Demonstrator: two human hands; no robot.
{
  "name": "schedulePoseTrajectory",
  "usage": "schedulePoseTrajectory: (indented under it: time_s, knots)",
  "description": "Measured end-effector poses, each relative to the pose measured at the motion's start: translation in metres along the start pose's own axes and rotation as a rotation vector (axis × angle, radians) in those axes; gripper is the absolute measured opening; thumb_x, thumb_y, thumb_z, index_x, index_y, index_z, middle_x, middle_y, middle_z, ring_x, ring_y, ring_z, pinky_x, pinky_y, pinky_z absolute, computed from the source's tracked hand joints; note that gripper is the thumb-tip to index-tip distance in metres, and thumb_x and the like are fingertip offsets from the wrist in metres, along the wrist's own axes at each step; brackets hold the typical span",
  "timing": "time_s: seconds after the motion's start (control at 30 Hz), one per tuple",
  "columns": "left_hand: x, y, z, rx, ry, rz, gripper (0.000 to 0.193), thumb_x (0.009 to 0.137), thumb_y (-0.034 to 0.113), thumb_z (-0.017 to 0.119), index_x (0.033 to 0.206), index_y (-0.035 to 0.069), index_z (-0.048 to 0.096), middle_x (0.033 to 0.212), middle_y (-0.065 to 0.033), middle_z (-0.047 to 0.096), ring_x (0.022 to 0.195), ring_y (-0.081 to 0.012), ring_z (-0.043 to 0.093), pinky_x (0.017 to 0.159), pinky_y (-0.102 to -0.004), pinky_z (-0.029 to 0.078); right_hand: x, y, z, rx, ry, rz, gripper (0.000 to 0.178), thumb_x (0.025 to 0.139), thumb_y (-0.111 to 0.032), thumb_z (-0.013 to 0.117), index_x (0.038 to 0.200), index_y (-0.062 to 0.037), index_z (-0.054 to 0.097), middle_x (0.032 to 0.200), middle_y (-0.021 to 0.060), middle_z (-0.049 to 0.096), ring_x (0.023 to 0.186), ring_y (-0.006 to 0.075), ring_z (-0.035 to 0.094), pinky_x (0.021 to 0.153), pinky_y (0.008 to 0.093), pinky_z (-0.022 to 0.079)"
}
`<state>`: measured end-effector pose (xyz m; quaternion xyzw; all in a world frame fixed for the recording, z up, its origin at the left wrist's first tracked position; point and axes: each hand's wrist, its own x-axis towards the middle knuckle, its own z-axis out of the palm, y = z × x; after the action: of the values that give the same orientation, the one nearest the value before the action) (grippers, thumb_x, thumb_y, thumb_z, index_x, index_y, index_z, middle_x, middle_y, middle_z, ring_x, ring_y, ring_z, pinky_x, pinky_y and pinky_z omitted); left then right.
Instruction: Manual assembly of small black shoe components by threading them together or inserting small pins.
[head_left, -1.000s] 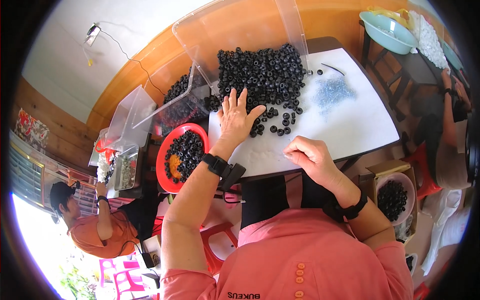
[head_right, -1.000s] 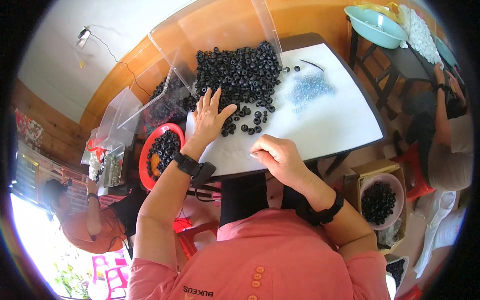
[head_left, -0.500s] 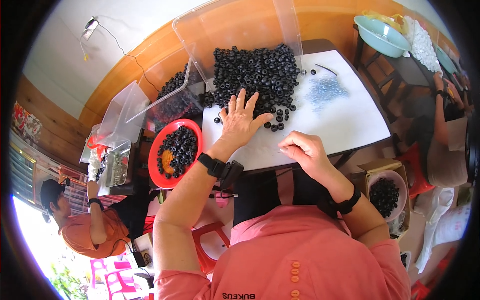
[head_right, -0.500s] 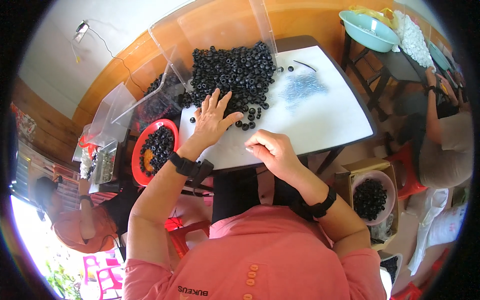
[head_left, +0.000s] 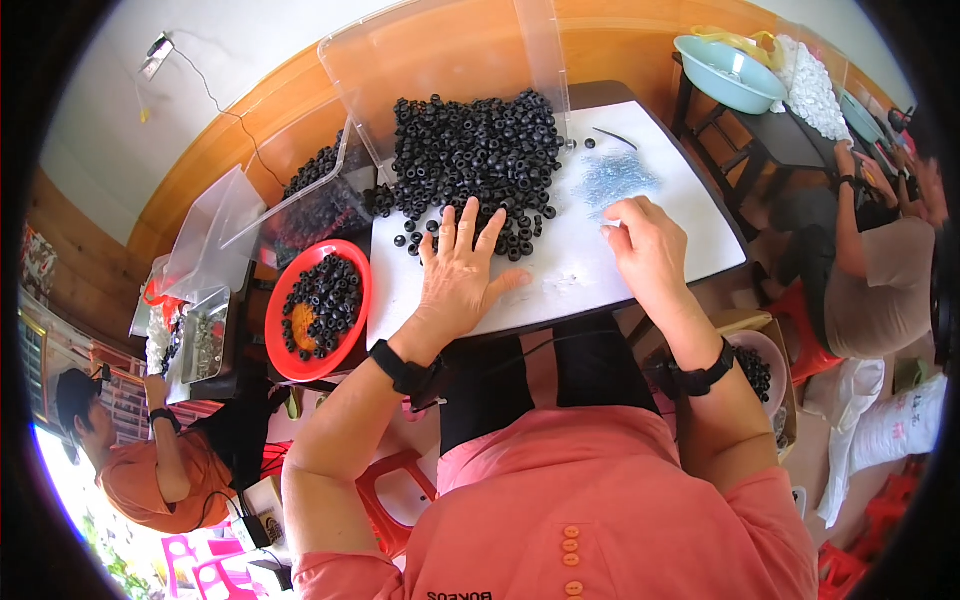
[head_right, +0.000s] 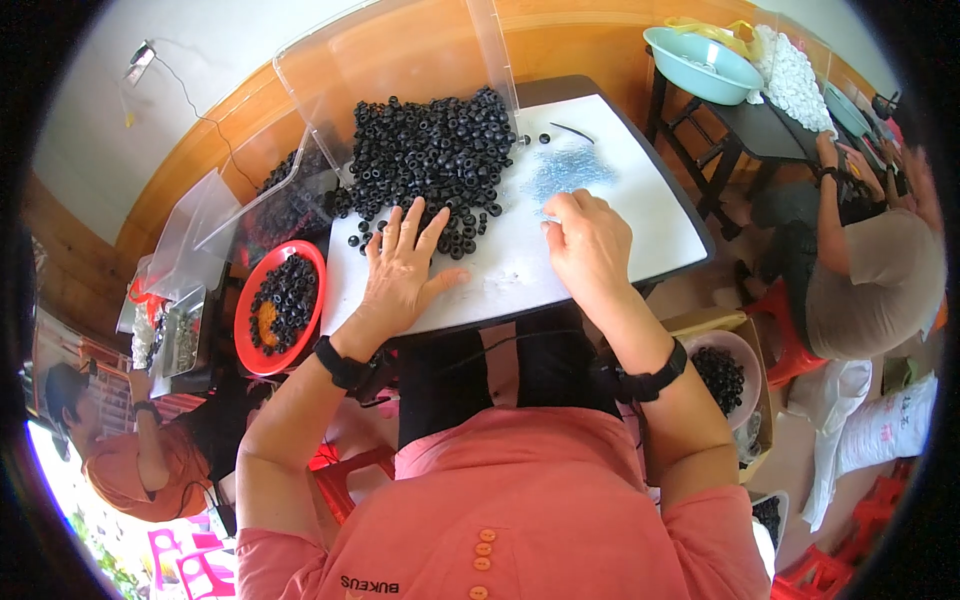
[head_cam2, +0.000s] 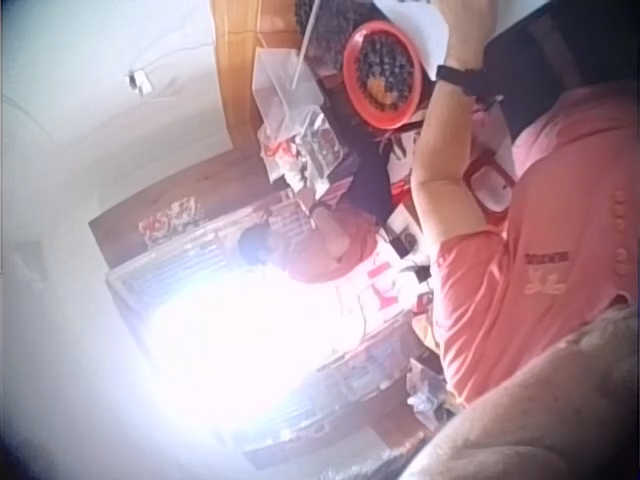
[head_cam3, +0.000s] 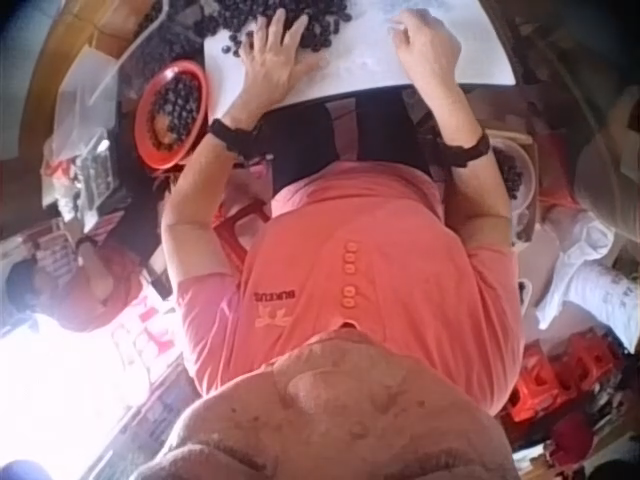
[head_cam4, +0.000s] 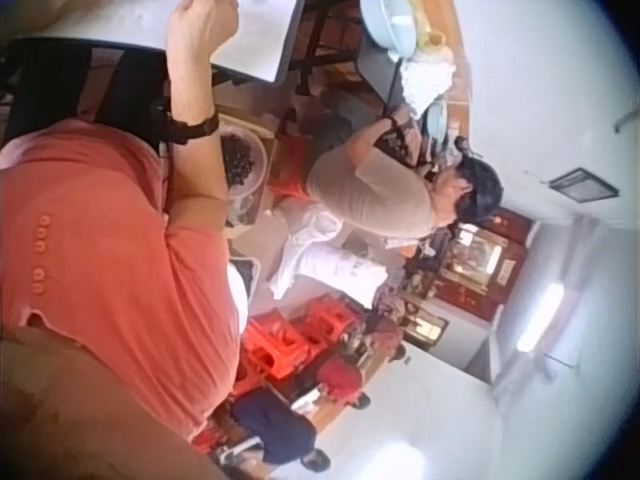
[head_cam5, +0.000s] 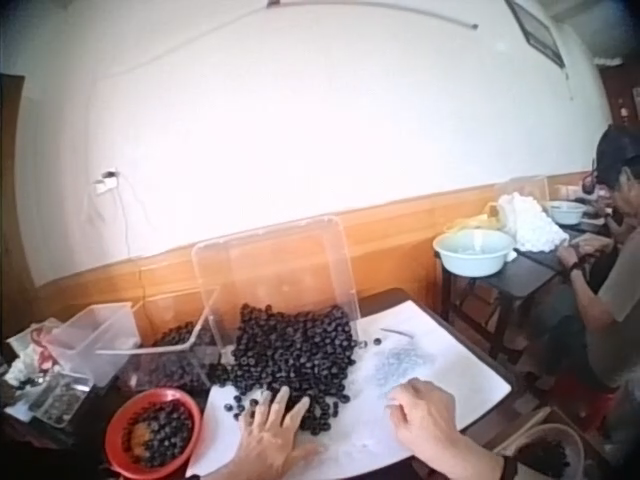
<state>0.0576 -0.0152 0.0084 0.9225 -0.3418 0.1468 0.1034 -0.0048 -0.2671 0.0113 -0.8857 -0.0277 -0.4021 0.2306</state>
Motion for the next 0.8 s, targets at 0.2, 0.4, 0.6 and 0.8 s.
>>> schedulePoseTrajectory:
  time_s: [0.2,0.4,0.6,0.8]
  knots:
    - [-0.012,0.011,-0.006,-0.016,0.095,0.058,0.072,0.085,0.059,0.064,0.142,0.017,0.051,0.155,-0.0231,0.03,0.138,-0.051,0.028,0.107,-0.0658,0.025,0.031,-0.007,0.024,-0.351,-0.217,-0.194,0.009,0.077,-0.011,0.065,0.082,-0.0063,0.069,0.083,0.0118,0.066,0.08,0.0331,0.063,0.075,0.0471,0.046]
    - [-0.038,0.002,-0.021,-0.123,0.227,-0.053,0.062,0.083,0.044,0.074,0.133,0.011,0.059,0.15,-0.0207,0.038,0.134,-0.0482,0.033,0.109,-0.0584,0.028,0.048,-0.011,0.052,-0.354,-0.338,-0.153,0.013,0.077,-0.008,0.059,0.078,-0.0045,0.071,0.084,0.0178,0.068,0.084,0.0345,0.065,0.075,0.0485,0.046]
    - [-0.062,-0.005,-0.018,-0.278,0.505,-0.206,0.029,0.074,0.009,0.076,0.1,0.003,0.067,0.105,-0.012,0.063,0.102,-0.0317,0.053,0.092,-0.0417,0.044,0.048,0.0,0.06,-0.344,-0.383,-0.145,0.012,0.077,-0.008,0.061,0.081,-0.0046,0.072,0.084,0.0157,0.069,0.086,0.0335,0.066,0.074,0.0479,0.047]
    - [-0.049,0.003,-0.017,-0.283,0.455,-0.137,0.026,0.072,0.002,0.074,0.097,0.004,0.067,0.096,-0.0116,0.059,0.094,-0.0328,0.051,0.083,-0.0429,0.044,0.041,-0.005,0.058,-0.355,-0.409,-0.178,0.015,0.078,-0.007,0.061,0.088,-0.0067,0.072,0.089,0.0124,0.068,0.091,0.0306,0.063,0.079,0.0442,0.046]
